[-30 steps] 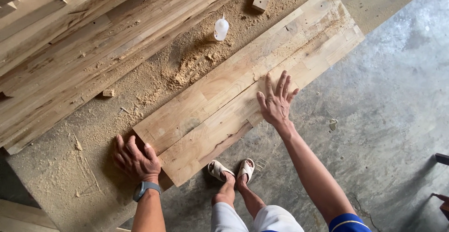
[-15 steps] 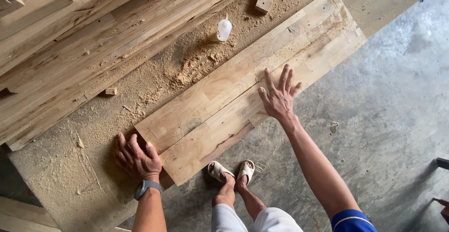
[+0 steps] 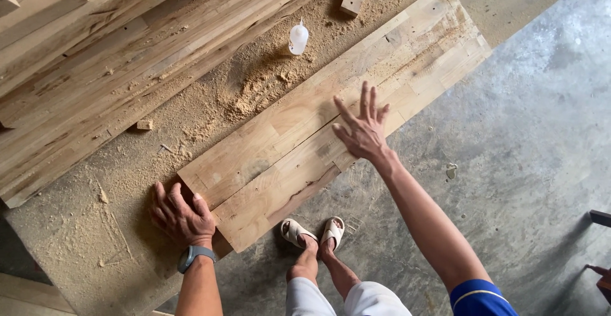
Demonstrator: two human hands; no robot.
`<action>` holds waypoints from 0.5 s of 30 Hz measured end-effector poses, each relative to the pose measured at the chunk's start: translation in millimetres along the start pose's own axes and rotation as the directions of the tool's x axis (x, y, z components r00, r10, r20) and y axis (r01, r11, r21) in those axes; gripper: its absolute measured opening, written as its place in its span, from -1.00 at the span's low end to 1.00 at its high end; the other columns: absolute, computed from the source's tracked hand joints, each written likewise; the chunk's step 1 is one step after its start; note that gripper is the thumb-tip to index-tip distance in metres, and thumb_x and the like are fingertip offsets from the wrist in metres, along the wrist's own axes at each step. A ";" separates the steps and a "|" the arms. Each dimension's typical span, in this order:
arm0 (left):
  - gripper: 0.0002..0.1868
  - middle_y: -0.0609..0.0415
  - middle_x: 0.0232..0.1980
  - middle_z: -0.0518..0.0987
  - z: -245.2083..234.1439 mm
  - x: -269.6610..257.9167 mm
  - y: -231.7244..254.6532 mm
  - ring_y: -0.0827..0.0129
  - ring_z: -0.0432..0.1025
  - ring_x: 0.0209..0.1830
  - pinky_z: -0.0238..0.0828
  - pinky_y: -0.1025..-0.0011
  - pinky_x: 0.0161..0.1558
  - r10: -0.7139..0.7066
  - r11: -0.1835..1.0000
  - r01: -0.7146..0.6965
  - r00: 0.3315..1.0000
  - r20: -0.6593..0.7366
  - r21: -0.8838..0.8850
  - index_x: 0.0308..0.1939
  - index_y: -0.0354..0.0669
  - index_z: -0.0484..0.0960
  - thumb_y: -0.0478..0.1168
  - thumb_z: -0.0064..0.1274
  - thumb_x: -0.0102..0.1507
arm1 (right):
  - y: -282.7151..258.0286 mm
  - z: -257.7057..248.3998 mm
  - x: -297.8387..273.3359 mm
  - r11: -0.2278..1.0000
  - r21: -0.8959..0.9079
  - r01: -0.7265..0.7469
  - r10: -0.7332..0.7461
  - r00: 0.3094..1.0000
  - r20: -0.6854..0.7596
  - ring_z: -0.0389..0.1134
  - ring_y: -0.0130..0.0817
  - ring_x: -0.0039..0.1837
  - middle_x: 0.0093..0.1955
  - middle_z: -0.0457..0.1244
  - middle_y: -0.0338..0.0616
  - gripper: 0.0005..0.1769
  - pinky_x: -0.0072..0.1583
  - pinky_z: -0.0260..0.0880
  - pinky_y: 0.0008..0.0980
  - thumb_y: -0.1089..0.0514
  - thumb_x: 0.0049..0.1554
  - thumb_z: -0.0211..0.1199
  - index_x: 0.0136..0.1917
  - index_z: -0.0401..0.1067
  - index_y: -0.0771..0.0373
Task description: The person applies glue from a white bottle along the edges of wooden planks on a workbench. They then press the planks together with their hands to join them, repeating the process along the length of the wood.
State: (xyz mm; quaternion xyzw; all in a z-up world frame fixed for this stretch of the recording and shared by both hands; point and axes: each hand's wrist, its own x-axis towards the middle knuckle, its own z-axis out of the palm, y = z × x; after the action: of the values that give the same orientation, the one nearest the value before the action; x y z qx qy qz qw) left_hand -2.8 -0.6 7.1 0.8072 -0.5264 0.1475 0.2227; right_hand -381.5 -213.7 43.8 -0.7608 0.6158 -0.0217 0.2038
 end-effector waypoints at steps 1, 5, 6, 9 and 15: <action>-0.51 -0.30 0.35 0.47 0.7 -1.5 -0.8 -0.19 0.35 0.30 0.11 -0.01 0.25 0.001 1.000 -0.001 1.000 0.000 -0.001 0.16 -0.17 0.59 0.08 -0.19 0.38 | -2.3 4.0 -1.0 1.000 0.000 -0.001 0.001 1.000 0.000 -0.69 0.10 0.68 0.71 -0.67 0.10 -0.25 0.46 -0.63 0.54 -0.42 0.24 -0.12 0.65 -0.02 -0.38; -0.50 -0.29 0.36 0.46 4.8 -2.9 -3.8 -0.20 0.33 0.32 0.10 -0.01 0.26 -0.009 1.000 0.009 1.000 0.014 -0.018 0.17 -0.16 0.57 0.09 -0.19 0.36 | -7.4 24.5 -13.0 0.998 -0.019 -0.067 0.066 0.997 -0.049 -0.69 0.12 0.68 0.72 -0.65 0.11 -0.26 0.45 -0.63 0.55 -0.43 0.27 -0.22 0.67 -0.07 -0.36; -0.51 -0.31 0.36 0.46 4.7 -3.5 -5.3 -0.21 0.33 0.34 0.10 -0.02 0.27 -0.005 1.000 0.005 1.000 0.011 -0.030 0.17 -0.18 0.57 0.08 -0.18 0.36 | -8.7 31.4 -18.1 0.992 -0.007 -0.122 0.121 0.988 -0.094 -0.67 0.14 0.69 0.73 -0.62 0.13 -0.23 0.45 -0.62 0.55 -0.47 0.27 -0.31 0.67 -0.05 -0.30; -0.51 -0.32 0.34 0.47 -1.8 1.8 1.9 -0.22 0.33 0.32 0.12 -0.02 0.25 -0.006 1.000 0.006 1.000 -0.004 -0.022 0.15 -0.19 0.59 0.07 -0.18 0.37 | -7.8 34.6 -29.8 0.991 0.047 -0.122 0.127 0.983 -0.130 -0.64 0.12 0.70 0.73 -0.62 0.11 -0.21 0.49 -0.64 0.46 -0.50 0.27 -0.36 0.69 -0.12 -0.31; -0.50 -0.27 0.34 0.47 2.6 -1.5 -1.9 -0.20 0.34 0.32 0.14 0.00 0.22 -0.015 1.000 0.015 1.000 0.005 -0.003 0.16 -0.13 0.58 0.11 -0.20 0.36 | -8.0 47.8 -24.9 0.932 0.089 -0.350 0.361 0.916 -0.174 -0.65 0.13 0.69 0.71 -0.64 0.19 -0.09 0.47 -0.72 0.43 -0.51 0.28 -0.44 0.72 -0.19 -0.05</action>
State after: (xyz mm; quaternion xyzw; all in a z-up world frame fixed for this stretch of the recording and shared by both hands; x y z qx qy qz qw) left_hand -1.7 -0.1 3.8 0.8112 -0.5211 0.1428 0.2236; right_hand -366.5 -175.3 8.2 -0.6248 0.7593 -0.0730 0.1666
